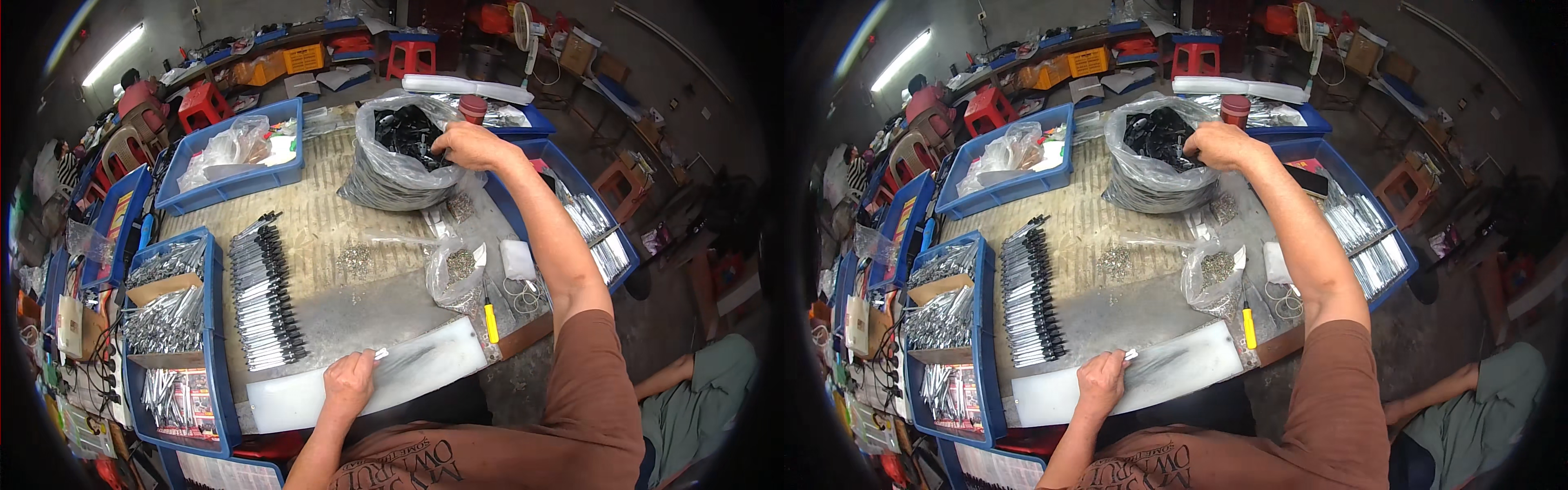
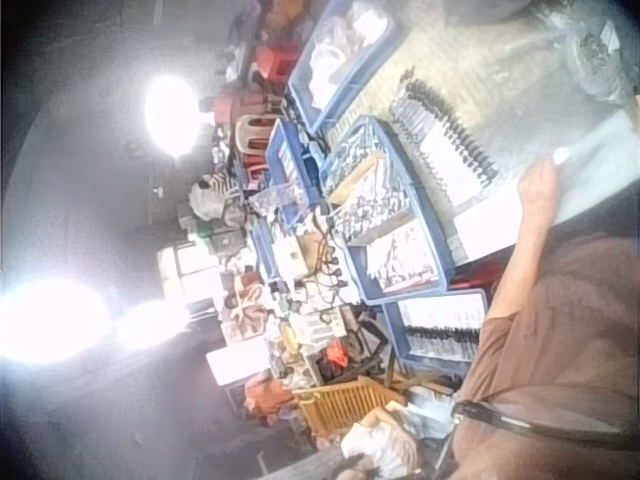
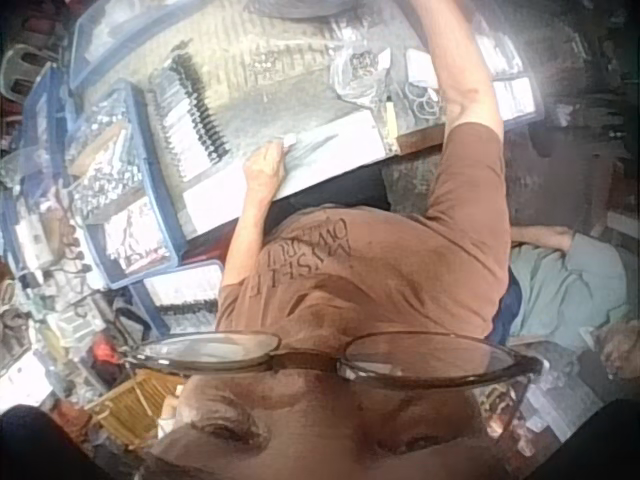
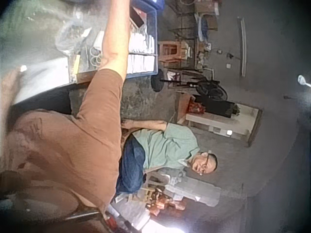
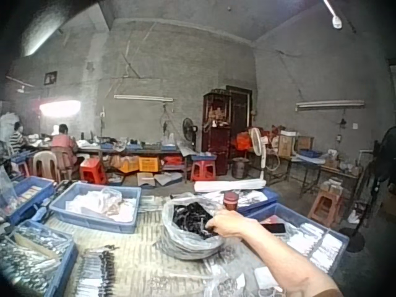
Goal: The person assembles small components by fitting parts together by hand and arranging the assembled pieces into rows on the table.
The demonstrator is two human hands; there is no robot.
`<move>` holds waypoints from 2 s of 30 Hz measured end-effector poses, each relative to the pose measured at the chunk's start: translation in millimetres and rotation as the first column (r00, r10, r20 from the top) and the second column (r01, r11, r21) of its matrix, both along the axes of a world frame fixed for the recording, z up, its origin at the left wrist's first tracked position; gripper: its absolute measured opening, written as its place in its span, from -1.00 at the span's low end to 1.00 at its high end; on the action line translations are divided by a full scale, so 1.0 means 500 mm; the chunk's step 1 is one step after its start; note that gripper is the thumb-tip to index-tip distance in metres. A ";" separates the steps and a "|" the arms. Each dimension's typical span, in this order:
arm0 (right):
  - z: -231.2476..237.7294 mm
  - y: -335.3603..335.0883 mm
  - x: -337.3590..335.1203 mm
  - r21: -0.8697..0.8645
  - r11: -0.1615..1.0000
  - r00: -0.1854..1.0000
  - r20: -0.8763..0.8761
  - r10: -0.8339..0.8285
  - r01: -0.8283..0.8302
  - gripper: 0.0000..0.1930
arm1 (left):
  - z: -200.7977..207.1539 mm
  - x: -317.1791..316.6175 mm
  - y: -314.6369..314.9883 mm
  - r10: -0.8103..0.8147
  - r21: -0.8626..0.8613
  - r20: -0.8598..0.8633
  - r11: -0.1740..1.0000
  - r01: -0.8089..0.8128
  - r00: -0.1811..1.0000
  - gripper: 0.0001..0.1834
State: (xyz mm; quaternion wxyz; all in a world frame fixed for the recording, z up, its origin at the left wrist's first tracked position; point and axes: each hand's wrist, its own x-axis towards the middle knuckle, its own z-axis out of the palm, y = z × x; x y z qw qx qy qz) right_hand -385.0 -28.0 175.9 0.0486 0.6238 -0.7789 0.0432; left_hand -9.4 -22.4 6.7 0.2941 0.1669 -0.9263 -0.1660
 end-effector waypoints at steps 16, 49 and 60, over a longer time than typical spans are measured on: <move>-0.013 -0.002 -0.017 0.000 0.991 0.986 -0.103 0.134 -0.134 -0.75 | -0.003 -0.002 -0.001 -0.017 -0.038 -0.046 0.999 0.015 0.999 -0.85; -0.283 0.263 0.480 -0.196 0.841 -0.141 0.942 0.304 0.504 -0.85 | 0.059 0.036 0.057 -0.008 -0.018 -0.159 1.000 0.005 0.987 -0.83; -0.288 0.281 0.520 -0.182 0.815 -0.200 0.919 0.340 0.550 -0.87 | 0.049 0.042 0.073 -0.016 -0.056 -0.153 0.998 0.008 0.988 -0.83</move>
